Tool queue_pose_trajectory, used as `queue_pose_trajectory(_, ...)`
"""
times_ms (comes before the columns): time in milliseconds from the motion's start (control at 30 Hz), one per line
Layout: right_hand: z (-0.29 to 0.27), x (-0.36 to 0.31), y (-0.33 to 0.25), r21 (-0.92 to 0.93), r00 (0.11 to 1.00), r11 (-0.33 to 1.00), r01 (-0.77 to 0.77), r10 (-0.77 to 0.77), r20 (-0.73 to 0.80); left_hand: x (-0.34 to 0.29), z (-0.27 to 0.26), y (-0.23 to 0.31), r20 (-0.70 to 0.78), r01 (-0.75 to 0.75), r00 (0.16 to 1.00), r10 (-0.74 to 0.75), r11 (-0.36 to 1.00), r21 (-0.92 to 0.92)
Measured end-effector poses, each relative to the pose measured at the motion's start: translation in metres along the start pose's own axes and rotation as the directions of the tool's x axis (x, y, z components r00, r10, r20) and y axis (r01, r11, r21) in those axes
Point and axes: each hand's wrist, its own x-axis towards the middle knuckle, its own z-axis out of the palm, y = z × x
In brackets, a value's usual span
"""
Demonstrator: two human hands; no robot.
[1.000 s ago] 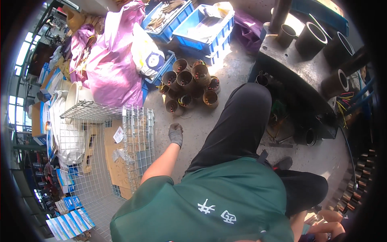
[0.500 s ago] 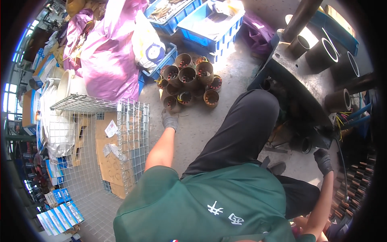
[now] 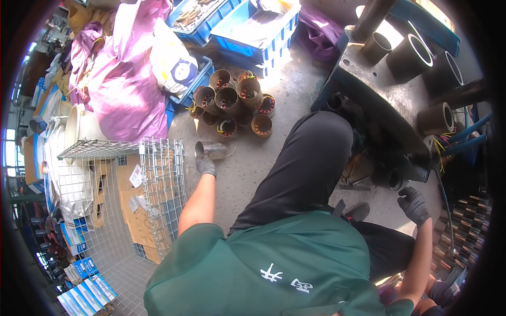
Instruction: The person uses a hydraulic press to shape metal tubes and then places them into a storage area.
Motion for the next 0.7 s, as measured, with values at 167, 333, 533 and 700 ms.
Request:
queue_pose_trajectory(167, -0.027, -0.018, -0.042, 0.143, 0.967, 0.956, 0.254, -0.252, -0.037, -0.012, -0.034, 0.025, 0.012, 0.437, 0.863, -0.506, 0.733, -0.520)
queue_pose_trajectory(333, -0.028, -0.016, -0.061, 0.116, 0.913, 0.911, 0.395, -0.376, -0.158, -0.023, -0.058, 0.069, 0.227, 0.379, 0.921, -0.316, 0.598, -0.706)
queue_pose_trajectory(533, -0.018, -0.020, -0.045, 0.184, 0.960, 0.944, 0.273, -0.279, 0.006, -0.035, -0.044, 0.187, 0.399, 0.339, 0.916, 0.036, 0.463, -0.819)
queue_pose_trajectory(700, -0.011, -0.012, -0.030, 0.021, 0.933, 0.938, 0.345, -0.345, 0.098, -0.096, 0.009, 0.342, 0.558, 0.313, 0.653, 0.512, 0.489, -0.814)
